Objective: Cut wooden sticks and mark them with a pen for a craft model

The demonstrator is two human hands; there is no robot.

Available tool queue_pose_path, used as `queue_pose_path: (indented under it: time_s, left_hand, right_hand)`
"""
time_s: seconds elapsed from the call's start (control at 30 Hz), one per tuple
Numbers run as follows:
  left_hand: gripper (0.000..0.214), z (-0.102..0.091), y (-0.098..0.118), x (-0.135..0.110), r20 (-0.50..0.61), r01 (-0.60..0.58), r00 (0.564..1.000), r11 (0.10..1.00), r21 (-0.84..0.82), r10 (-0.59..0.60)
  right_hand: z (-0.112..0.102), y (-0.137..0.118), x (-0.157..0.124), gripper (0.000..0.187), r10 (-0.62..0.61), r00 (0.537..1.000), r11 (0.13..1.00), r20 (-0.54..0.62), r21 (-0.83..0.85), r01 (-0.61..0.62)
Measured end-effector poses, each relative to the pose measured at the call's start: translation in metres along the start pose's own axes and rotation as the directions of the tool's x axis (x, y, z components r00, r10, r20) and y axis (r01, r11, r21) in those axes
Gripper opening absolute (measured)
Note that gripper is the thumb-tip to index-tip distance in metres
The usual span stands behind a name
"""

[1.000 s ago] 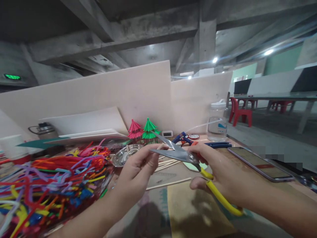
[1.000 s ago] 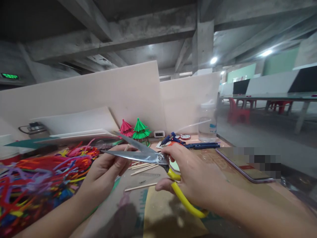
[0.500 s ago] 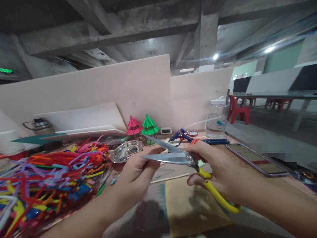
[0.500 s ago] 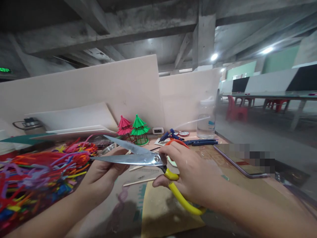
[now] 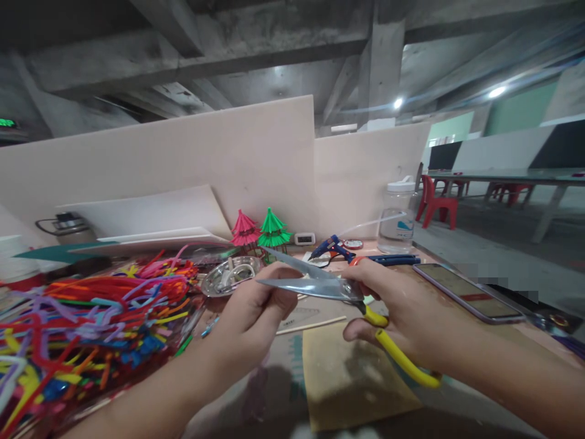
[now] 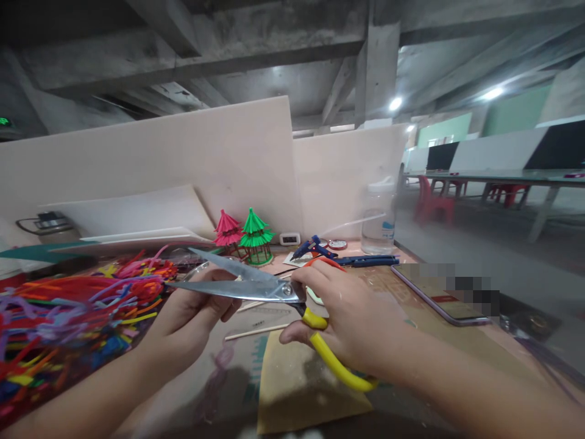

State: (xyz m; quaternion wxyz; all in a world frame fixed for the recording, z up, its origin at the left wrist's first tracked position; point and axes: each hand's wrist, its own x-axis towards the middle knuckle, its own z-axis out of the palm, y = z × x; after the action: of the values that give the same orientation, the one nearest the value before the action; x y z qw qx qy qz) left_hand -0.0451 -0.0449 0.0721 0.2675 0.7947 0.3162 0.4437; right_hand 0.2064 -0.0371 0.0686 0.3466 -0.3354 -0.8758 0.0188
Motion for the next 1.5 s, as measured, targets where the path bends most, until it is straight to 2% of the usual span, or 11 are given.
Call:
queue_pose_path:
  time_s: [0.17,0.3,0.43,0.53,0.67,0.83,1.0,1.1,1.2,1.33,1.5]
  left_hand:
    - [0.021,-0.001,0.001,-0.001,0.004,-0.032,0.999,0.998,0.047,0.032]
    - [0.023,0.0,-0.002,-0.001,0.01,0.035,0.999,0.999,-0.007,-0.035]
    - [0.031,0.002,-0.007,-0.002,-0.009,0.092,0.996,0.996,0.004,-0.092]
    - [0.034,0.003,-0.007,-0.001,-0.015,0.073,0.997,0.997,-0.001,-0.074]
    - [0.035,0.002,0.0,0.002,0.039,0.034,0.999,0.999,-0.037,-0.033]
    - [0.032,0.001,0.007,0.006,-0.001,0.003,1.0,0.995,-0.104,-0.003]
    - [0.035,0.001,0.011,0.008,-0.09,-0.009,0.996,0.999,-0.036,0.005]
    - [0.032,0.001,0.01,0.008,-0.134,0.002,0.991,0.999,-0.036,-0.007]
    - [0.029,0.001,0.007,0.008,-0.167,-0.01,0.986,0.999,-0.031,0.004]
    - [0.031,0.002,0.006,0.007,-0.134,-0.038,0.99,0.999,-0.006,0.036]
    - [0.029,0.001,0.009,0.008,-0.092,-0.06,0.993,0.995,0.085,0.068]
  right_hand:
    - [0.0,-0.001,-0.002,0.055,-0.005,1.0,1.0,0.005,-0.006,0.005]
    - [0.0,-0.001,-0.002,0.05,0.045,0.998,0.999,0.039,0.028,-0.046]
    - [0.001,0.003,-0.001,0.045,0.041,0.998,0.998,0.047,0.039,-0.043]
    - [0.002,0.007,-0.002,0.043,0.021,0.999,1.0,0.03,0.022,-0.022]
    - [0.0,0.011,-0.001,0.039,-0.029,0.999,0.999,0.041,0.044,0.027]
    - [-0.002,0.008,0.003,0.044,0.14,0.99,0.989,-0.002,0.056,-0.14]
    - [-0.005,0.004,0.006,0.057,0.249,0.968,0.966,0.005,0.074,-0.249]
    - [-0.004,0.002,0.005,0.05,0.223,0.973,0.972,0.051,0.063,-0.226]
    - [-0.002,0.0,0.004,0.053,0.15,0.988,0.988,0.042,0.038,-0.151]
    - [-0.001,-0.002,0.004,0.058,0.077,0.997,0.997,0.025,0.02,-0.078]
    - [-0.004,-0.007,0.004,0.053,0.103,0.993,0.994,0.059,0.023,-0.104]
